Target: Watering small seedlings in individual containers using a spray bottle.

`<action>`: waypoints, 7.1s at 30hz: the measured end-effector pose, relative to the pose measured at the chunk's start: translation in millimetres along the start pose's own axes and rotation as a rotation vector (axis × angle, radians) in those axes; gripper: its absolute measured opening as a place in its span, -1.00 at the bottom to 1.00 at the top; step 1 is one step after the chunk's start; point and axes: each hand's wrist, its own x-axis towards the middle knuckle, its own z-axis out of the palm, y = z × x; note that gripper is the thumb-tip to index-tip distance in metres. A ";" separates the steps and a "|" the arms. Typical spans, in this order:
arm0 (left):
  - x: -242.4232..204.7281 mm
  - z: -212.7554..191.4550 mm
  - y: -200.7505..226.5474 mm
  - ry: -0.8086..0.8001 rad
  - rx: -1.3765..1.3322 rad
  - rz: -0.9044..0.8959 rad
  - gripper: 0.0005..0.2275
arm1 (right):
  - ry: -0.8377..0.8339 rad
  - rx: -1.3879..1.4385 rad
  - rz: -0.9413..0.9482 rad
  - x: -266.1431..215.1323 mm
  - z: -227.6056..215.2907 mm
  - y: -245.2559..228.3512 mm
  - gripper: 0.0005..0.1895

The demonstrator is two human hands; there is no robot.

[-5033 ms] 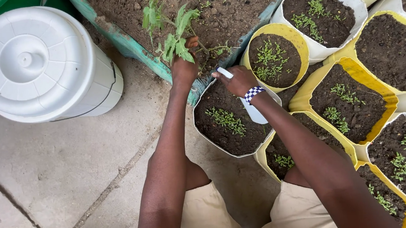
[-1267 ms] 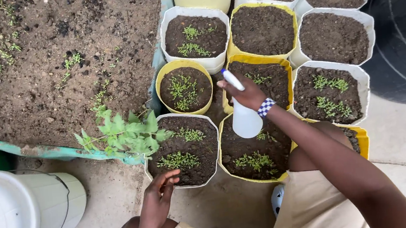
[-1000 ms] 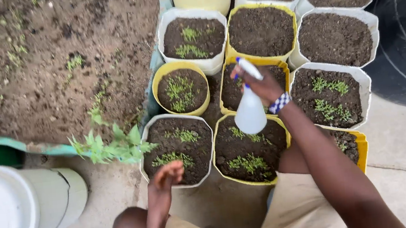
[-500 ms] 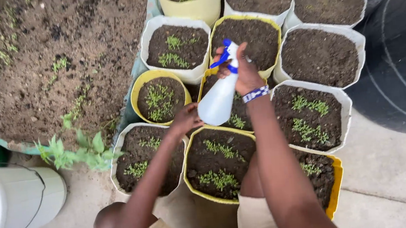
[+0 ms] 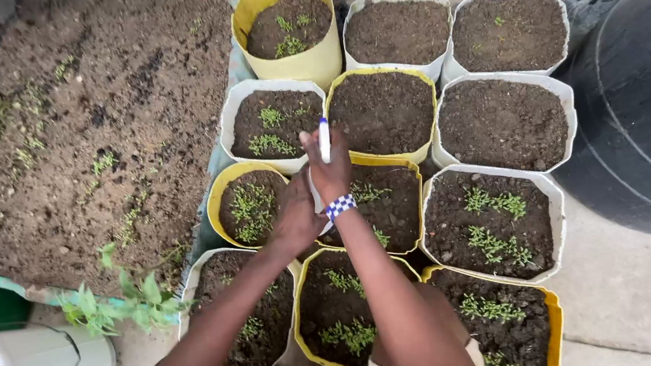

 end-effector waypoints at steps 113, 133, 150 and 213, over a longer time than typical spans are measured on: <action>56.0 -20.6 -295.9 0.087 -0.352 -0.881 -0.35 | -1.128 -0.894 -0.213 -161.2 3.7 -40.5 -0.79; 46.1 -14.3 -309.5 0.026 -0.359 -0.825 -0.37 | -1.124 -0.924 -0.408 -172.2 3.5 -35.3 -0.77; 50.3 2.3 -319.9 -0.020 -0.348 -0.815 -0.38 | -1.156 -0.982 -0.416 -172.3 0.6 -30.1 -0.72; 49.6 23.5 -312.9 -0.098 -0.507 -0.961 -0.35 | -1.248 -1.073 -0.525 -173.6 -0.8 -20.4 -0.70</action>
